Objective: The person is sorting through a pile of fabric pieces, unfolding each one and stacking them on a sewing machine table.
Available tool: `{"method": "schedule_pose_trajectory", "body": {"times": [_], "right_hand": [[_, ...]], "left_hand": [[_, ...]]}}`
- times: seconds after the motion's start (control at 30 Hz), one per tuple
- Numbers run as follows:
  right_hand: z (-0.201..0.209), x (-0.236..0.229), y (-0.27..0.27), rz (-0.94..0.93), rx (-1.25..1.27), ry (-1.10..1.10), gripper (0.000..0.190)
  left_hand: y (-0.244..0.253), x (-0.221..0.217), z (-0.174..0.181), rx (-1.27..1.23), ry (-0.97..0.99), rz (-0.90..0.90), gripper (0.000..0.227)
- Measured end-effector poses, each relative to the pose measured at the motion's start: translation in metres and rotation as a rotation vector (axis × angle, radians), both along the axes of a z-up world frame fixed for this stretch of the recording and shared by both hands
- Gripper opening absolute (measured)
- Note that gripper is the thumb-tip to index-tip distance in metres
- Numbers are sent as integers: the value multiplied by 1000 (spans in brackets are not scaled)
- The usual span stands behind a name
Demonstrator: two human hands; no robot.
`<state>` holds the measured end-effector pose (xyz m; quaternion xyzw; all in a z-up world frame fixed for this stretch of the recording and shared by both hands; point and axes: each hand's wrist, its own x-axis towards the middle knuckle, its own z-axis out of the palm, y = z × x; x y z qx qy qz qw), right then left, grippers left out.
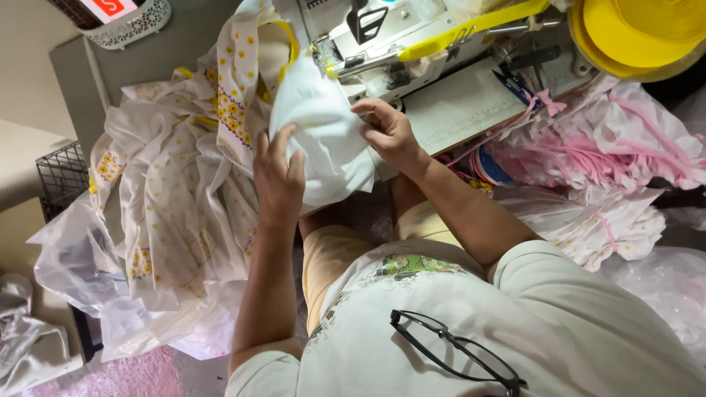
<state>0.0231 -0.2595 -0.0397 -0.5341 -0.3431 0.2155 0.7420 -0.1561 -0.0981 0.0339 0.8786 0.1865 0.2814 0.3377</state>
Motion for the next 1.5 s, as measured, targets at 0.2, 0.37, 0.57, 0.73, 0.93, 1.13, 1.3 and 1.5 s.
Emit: {"method": "schedule_pose_trajectory", "body": {"times": [0.2, 0.37, 0.57, 0.73, 0.93, 1.13, 1.3, 1.5], "right_hand": [[55, 0, 23, -313, -128, -529, 23], [32, 13, 37, -500, -407, -1054, 21], [63, -65, 37, -276, -74, -1021, 31], [13, -101, 102, 88, -517, -926, 52], [-58, -62, 239, -93, -440, -715, 82], [-84, -58, 249, -102, -534, -700, 86], [32, -114, 151, 117, -747, -495, 77], [12, -132, 188, 52, -400, -612, 94]], "left_hand": [[44, 64, 8, 325, 98, 168, 35], [92, 120, -3, 348, 224, 309, 27], [137, 136, -23, 321, 259, 298, 25], [150, 56, -12, 39, 67, 184, 60], [125, -80, 30, 41, -17, 476, 11], [110, -93, -20, 285, 619, 453, 36], [151, -123, -38, -187, 324, 520, 15], [96, -146, 53, -777, -175, 114, 25]]}}
